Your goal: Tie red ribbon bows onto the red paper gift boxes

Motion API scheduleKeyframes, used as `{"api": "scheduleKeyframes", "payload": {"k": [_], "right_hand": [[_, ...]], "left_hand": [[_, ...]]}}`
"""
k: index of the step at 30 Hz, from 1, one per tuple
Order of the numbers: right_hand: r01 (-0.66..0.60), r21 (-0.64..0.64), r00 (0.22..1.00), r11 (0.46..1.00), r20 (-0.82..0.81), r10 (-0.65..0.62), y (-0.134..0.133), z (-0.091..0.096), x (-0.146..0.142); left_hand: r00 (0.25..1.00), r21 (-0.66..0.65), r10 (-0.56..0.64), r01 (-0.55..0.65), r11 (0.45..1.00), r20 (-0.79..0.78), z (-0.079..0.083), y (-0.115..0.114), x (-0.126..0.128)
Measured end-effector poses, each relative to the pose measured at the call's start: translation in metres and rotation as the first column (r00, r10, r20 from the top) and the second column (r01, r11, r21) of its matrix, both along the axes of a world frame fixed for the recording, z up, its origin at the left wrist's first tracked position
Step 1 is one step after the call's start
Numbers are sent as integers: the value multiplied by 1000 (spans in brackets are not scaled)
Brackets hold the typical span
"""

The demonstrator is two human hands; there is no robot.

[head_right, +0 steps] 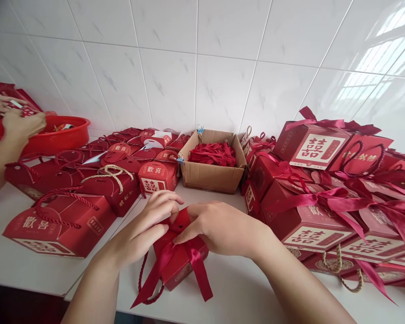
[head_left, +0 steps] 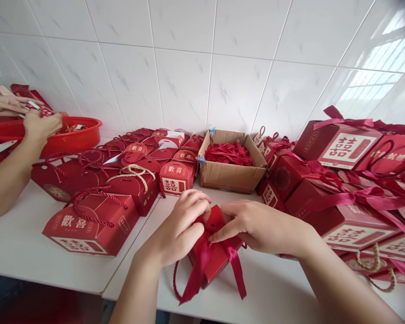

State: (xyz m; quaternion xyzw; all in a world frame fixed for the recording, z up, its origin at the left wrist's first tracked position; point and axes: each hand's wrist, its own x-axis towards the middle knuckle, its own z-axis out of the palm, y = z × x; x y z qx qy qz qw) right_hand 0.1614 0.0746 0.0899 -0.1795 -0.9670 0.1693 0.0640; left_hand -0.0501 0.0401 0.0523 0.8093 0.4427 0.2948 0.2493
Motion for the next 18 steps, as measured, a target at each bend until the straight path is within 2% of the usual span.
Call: {"api": "scheduleKeyframes", "payload": {"k": [13, 18], "right_hand": [[-8, 0, 1000, 1000, -8, 8, 2, -1, 0], [-26, 11, 1000, 1000, -12, 26, 1, 1, -1]], "left_hand": [[997, -19, 32, -33, 999, -77, 4, 0, 7], [992, 67, 16, -8, 998, -129, 2, 0, 8]]}}
